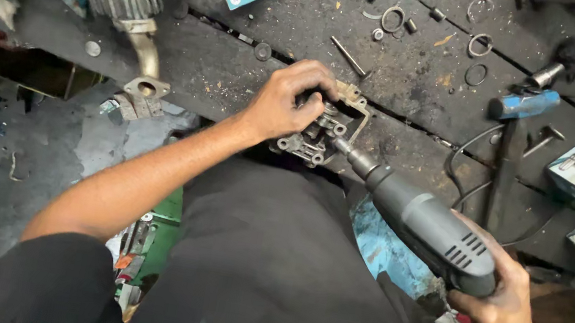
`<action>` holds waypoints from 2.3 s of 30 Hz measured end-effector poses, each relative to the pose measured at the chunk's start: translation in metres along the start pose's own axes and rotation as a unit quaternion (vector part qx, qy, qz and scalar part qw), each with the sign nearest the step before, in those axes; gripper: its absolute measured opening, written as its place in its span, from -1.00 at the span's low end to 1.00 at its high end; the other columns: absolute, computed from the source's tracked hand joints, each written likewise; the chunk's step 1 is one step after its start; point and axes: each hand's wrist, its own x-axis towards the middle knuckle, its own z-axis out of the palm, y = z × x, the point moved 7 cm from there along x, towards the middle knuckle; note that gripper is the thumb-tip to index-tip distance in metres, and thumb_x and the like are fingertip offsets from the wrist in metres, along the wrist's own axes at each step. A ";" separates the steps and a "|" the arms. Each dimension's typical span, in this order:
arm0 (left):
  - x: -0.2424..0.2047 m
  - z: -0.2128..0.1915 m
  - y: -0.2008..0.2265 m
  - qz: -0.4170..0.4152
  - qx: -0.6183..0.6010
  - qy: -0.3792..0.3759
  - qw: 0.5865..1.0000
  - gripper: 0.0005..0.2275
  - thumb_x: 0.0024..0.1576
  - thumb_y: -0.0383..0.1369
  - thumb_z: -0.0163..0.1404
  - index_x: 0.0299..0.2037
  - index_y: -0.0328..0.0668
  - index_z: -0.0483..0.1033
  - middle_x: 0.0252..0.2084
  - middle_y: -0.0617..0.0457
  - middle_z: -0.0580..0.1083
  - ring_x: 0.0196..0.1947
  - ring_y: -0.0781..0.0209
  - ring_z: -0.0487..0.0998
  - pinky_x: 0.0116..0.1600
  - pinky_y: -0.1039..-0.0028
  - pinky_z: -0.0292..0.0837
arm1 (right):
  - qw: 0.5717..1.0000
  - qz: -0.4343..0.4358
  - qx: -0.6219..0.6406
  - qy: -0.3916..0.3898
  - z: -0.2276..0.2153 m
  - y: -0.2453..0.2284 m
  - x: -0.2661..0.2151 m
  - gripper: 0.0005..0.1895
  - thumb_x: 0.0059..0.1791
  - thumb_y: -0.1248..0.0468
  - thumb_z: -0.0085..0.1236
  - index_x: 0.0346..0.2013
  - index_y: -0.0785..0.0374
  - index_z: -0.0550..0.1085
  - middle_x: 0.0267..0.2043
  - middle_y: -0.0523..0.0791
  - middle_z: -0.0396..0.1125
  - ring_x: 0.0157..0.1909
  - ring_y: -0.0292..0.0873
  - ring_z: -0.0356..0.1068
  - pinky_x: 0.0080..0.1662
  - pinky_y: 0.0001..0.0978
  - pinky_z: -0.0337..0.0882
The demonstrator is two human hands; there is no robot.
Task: The person uses a rotary tool to grind the surface of a metal engine part on a workbench. They reposition the part multiple times to access different areas and briefly wipe it with a cloth.
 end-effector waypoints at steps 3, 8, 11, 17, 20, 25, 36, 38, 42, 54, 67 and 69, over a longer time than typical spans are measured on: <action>0.001 -0.001 -0.002 0.000 -0.001 0.001 1.000 -0.86 0.06 -0.61 -0.01 -0.20 -0.33 0.51 -0.13 -0.08 0.53 -0.03 -0.01 0.59 0.14 0.29 0.49 | 1.000 0.014 -0.008 0.007 0.001 -0.015 0.004 0.02 -0.52 0.54 0.22 0.29 0.23 0.41 0.10 -0.03 0.47 0.09 -0.19 0.40 0.16 -0.40 0.32; 0.000 0.001 -0.001 0.006 0.009 0.013 1.000 -0.83 0.07 -0.58 0.00 -0.15 -0.33 0.52 -0.11 -0.11 0.54 -0.02 -0.04 0.58 0.14 0.28 0.48 | 0.999 0.033 -0.014 -0.009 0.011 -0.031 -0.002 0.06 -0.56 0.56 0.23 0.30 0.20 0.39 0.16 -0.05 0.49 0.16 -0.20 0.45 0.20 -0.39 0.33; 0.001 -0.001 0.002 0.003 0.024 0.017 1.000 -0.81 0.07 -0.56 0.00 -0.12 -0.34 0.52 -0.12 -0.12 0.53 -0.05 -0.05 0.59 0.10 0.29 0.49 | 0.994 -0.095 -0.048 -0.015 0.014 -0.037 -0.004 0.04 -0.53 0.52 0.23 0.30 0.32 0.33 0.27 0.04 0.37 0.28 -0.05 0.37 0.24 -0.30 0.27; -0.002 0.005 0.002 0.005 0.041 0.009 0.999 -0.81 0.08 -0.55 -0.02 -0.11 -0.35 0.52 -0.14 -0.13 0.53 -0.09 -0.05 0.60 0.05 0.30 0.50 | 0.901 0.047 0.399 -0.163 0.059 0.053 -0.034 0.00 -0.39 0.41 0.16 0.37 0.54 0.18 -0.17 0.13 0.40 -0.31 -0.05 0.41 -0.33 -0.28 0.40; -0.005 0.003 0.002 0.015 0.055 0.016 0.998 -0.82 0.10 -0.55 -0.03 -0.11 -0.35 0.53 -0.13 -0.13 0.53 -0.08 -0.03 0.61 0.07 0.31 0.50 | 0.894 -0.065 0.438 -0.074 0.062 0.083 -0.064 0.11 -0.43 0.36 0.16 0.47 0.34 0.16 -0.13 0.04 0.41 -0.30 -0.15 0.43 -0.26 -0.37 0.42; -0.006 0.010 -0.001 0.032 0.056 0.023 0.998 -0.85 0.16 -0.54 0.00 -0.10 -0.33 0.54 -0.12 -0.11 0.56 -0.06 0.03 0.62 0.10 0.33 0.49 | 0.961 -0.043 0.242 0.126 0.070 0.130 -0.078 -0.12 -0.31 0.50 0.29 0.31 0.42 0.25 -0.02 0.11 0.39 -0.07 -0.03 0.43 -0.02 -0.22 0.45; -0.006 0.014 0.003 0.021 0.060 0.015 0.998 -0.88 0.19 -0.58 -0.03 -0.12 -0.37 0.54 -0.11 -0.07 0.56 -0.03 0.11 0.60 0.12 0.42 0.46 | 0.848 0.027 -0.147 0.508 -0.018 0.094 0.041 0.09 -0.16 0.47 0.14 0.59 -0.03 -0.11 0.10 0.17 0.36 0.13 0.27 0.36 0.09 0.08 0.40; -0.006 0.014 0.001 0.018 0.059 0.017 0.998 -0.88 0.19 -0.57 -0.02 -0.13 -0.37 0.55 -0.11 -0.06 0.57 -0.03 0.11 0.60 0.12 0.43 0.45 | 0.825 0.022 -0.206 0.526 -0.036 0.099 0.062 0.12 -0.18 0.47 0.18 0.59 -0.04 -0.10 0.05 0.16 0.35 0.08 0.29 0.36 0.04 0.13 0.40; -0.007 0.014 -0.001 0.016 0.066 0.020 0.998 -0.89 0.19 -0.56 -0.02 -0.14 -0.37 0.55 -0.12 -0.04 0.58 -0.04 0.16 0.61 0.11 0.44 0.46 | 0.808 0.060 -0.228 0.540 -0.068 0.131 0.100 0.19 -0.15 0.20 0.44 0.57 0.00 -0.16 -0.03 0.23 0.31 0.02 0.33 0.35 -0.05 0.19 0.38; -0.007 0.015 -0.006 -0.025 0.035 0.030 0.999 -0.87 0.20 -0.57 -0.02 -0.12 -0.37 0.57 -0.10 -0.01 0.59 -0.05 0.25 0.59 0.10 0.48 0.46 | 0.819 0.196 -0.250 0.478 -0.116 0.171 0.189 0.44 -0.32 0.21 0.53 0.53 0.01 -0.38 0.15 0.40 0.16 0.10 0.37 0.32 0.01 0.11 0.42; -0.007 0.016 -0.001 -0.014 0.041 0.029 0.999 -0.89 0.19 -0.58 -0.01 -0.14 -0.37 0.55 -0.09 -0.03 0.58 -0.02 0.20 0.58 0.15 0.44 0.44 | 0.820 0.224 -0.292 0.439 -0.108 0.153 0.213 0.42 -0.28 0.09 0.53 0.56 0.16 -0.32 0.13 0.32 0.20 0.04 0.29 0.35 -0.03 0.00 0.49; -0.008 0.017 -0.007 -0.056 0.012 0.027 0.998 -0.89 0.20 -0.51 0.03 -0.12 -0.33 0.57 -0.10 -0.01 0.59 -0.06 0.20 0.58 0.09 0.43 0.45 | 0.828 0.229 -0.285 0.426 -0.111 0.157 0.213 0.38 -0.22 0.12 0.49 0.60 0.07 -0.33 0.18 0.34 0.17 0.13 0.33 0.31 0.01 0.09 0.47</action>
